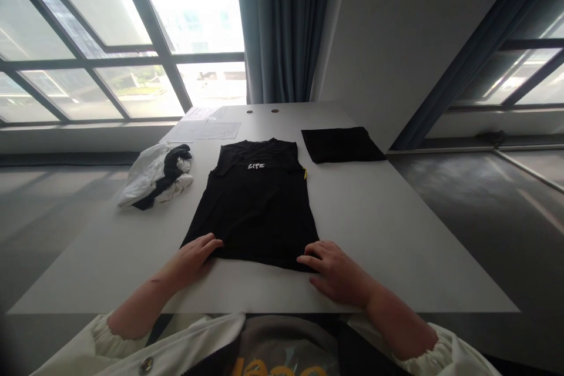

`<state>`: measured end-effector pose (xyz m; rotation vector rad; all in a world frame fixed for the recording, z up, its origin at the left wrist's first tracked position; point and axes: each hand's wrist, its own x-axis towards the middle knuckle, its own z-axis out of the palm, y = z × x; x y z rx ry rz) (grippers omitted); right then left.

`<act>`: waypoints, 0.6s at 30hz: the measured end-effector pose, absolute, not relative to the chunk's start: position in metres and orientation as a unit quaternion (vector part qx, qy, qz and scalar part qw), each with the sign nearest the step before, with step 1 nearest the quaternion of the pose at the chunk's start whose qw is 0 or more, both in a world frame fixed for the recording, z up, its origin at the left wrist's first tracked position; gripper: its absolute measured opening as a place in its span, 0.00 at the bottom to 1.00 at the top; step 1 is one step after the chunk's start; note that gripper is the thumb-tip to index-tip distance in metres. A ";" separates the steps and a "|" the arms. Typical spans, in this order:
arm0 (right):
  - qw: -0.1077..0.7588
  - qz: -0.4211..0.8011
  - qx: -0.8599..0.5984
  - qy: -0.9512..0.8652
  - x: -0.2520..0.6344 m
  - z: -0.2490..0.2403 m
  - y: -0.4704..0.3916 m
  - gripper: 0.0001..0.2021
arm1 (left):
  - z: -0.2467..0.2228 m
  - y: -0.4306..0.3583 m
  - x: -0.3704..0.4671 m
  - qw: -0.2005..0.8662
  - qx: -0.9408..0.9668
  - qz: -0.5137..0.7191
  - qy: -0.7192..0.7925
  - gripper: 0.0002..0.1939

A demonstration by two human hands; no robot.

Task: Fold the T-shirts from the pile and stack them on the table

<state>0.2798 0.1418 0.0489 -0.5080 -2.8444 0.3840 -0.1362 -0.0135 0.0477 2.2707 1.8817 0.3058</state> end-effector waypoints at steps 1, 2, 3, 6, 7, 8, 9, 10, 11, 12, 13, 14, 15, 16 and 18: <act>0.118 0.118 -0.178 -0.970 0.280 0.046 0.142 0.24 | 0.053 -0.015 -0.140 0.093 0.759 0.095 0.637 0.26; 0.128 0.103 -0.181 -0.970 0.280 0.043 0.143 0.23 | 0.060 -0.016 -0.143 0.095 0.754 0.086 0.644 0.28; 0.142 0.088 -0.184 -0.969 0.280 0.039 0.144 0.22 | 0.066 -0.018 -0.147 0.095 0.748 0.081 0.652 0.28; 0.171 0.060 -0.177 -0.967 0.279 0.032 0.149 0.20 | 0.083 -0.026 -0.156 0.098 0.732 0.080 0.670 0.26; 0.175 0.055 -0.172 -0.968 0.278 0.032 0.150 0.19 | 0.087 -0.029 -0.160 0.103 0.725 0.080 0.676 0.24; 0.177 0.053 -0.167 -0.968 0.278 0.033 0.151 0.17 | 0.089 -0.032 -0.163 0.111 0.718 0.077 0.683 0.22; 0.177 0.054 -0.164 -0.969 0.278 0.036 0.151 0.16 | 0.090 -0.035 -0.166 0.120 0.710 0.070 0.690 0.20; 0.177 0.057 -0.163 -0.969 0.278 0.039 0.151 0.15 | 0.090 -0.038 -0.170 0.130 0.703 0.060 0.697 0.17; 0.179 0.062 -0.165 -0.968 0.279 0.043 0.151 0.15 | 0.090 -0.041 -0.173 0.138 0.697 0.048 0.702 0.15; 0.182 0.068 -0.169 -0.966 0.280 0.047 0.150 0.14 | 0.089 -0.044 -0.176 0.142 0.692 0.036 0.707 0.13; 0.186 0.074 -0.172 -0.965 0.282 0.051 0.150 0.14 | 0.087 -0.047 -0.178 0.145 0.689 0.026 0.709 0.12; 0.190 0.080 -0.173 -0.963 0.284 0.055 0.149 0.14 | 0.085 -0.049 -0.179 0.147 0.687 0.019 0.711 0.11; 0.194 0.086 -0.172 -0.962 0.286 0.057 0.148 0.14 | 0.084 -0.052 -0.179 0.146 0.685 0.018 0.713 0.10; 0.195 0.090 -0.171 -0.962 0.289 0.059 0.148 0.12 | 0.082 -0.054 -0.178 0.146 0.685 0.021 0.713 0.10; 0.194 0.090 -0.166 -0.963 0.294 0.060 0.149 0.09 | 0.079 -0.059 -0.175 0.150 0.692 0.044 0.705 0.09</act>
